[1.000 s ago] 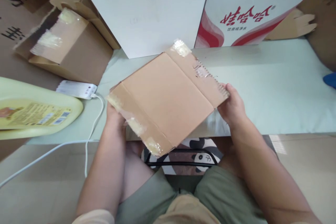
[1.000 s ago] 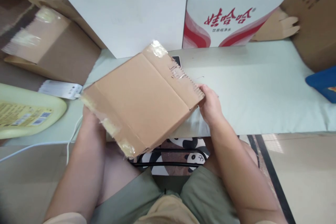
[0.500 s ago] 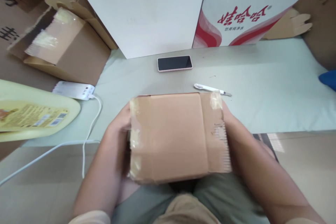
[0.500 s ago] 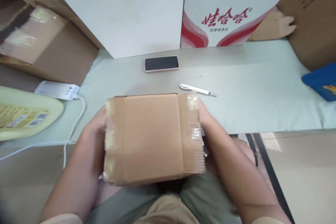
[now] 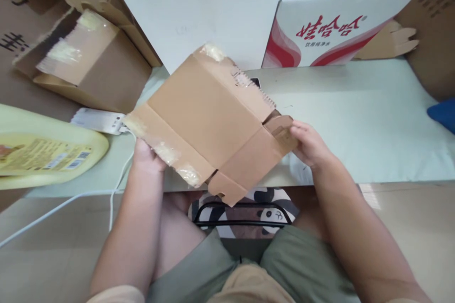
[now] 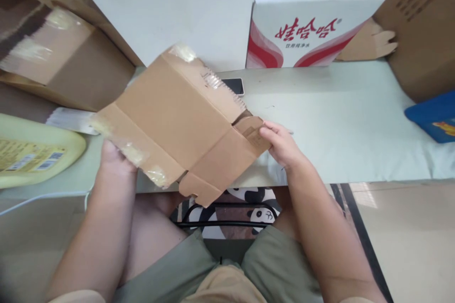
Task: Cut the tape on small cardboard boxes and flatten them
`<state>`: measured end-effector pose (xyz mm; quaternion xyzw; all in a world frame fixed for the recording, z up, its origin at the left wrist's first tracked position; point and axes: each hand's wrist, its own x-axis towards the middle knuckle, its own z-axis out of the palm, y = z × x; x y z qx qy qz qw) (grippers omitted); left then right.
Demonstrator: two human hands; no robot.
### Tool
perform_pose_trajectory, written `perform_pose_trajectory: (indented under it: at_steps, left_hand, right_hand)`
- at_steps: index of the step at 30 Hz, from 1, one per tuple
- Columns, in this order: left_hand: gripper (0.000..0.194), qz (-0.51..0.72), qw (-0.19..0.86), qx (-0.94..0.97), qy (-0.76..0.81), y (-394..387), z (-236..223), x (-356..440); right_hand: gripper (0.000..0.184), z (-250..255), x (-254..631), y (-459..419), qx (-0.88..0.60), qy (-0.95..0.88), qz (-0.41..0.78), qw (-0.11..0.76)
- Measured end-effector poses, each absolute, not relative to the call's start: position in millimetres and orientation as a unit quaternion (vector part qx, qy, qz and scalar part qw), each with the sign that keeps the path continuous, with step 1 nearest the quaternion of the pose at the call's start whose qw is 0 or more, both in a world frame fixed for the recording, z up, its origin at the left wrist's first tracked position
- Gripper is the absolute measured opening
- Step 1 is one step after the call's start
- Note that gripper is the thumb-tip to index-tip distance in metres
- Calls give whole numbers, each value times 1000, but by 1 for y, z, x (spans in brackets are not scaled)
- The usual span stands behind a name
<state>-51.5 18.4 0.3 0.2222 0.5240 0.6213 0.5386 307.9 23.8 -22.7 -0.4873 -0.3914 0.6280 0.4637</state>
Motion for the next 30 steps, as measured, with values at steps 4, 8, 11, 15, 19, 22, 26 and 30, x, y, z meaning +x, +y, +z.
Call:
perform_pose_trajectory:
  at_steps: [4,8,11,15,19,22,26,30]
  left_hand:
    - [48,648,534,243,486,15,9,-44]
    - [48,655,541,282,446,9,7,-40]
    - [42,639,544,225,496,10,4,-38]
    - [26,655,549,212,474,16,5,-32]
    - [32,668,529,206,480,21,1,-22]
    - [28,654,534,186,503,25,-5,-17]
    - [33,583,606,246,481,28,-6,-13]
    - [49,527,626,320,478,23,-3,-8]
  right_hand:
    - [41,-27,297,24,-516,-401,598,464]
    - [37,-33,294,30,-530,-392,574,486]
    - [46,-33,295,32,-500,-385,573,523]
    - [57,-25,288,21,-462,-383,600,529]
    - [54,-17,271,1,-508,-369,628,460]
    - [55,-11,270,-16,-516,-363,614,474]
    - [50,-2,309,-49,-572,-288,512,572]
    - [47,8,376,-82,-653,-195,317,660]
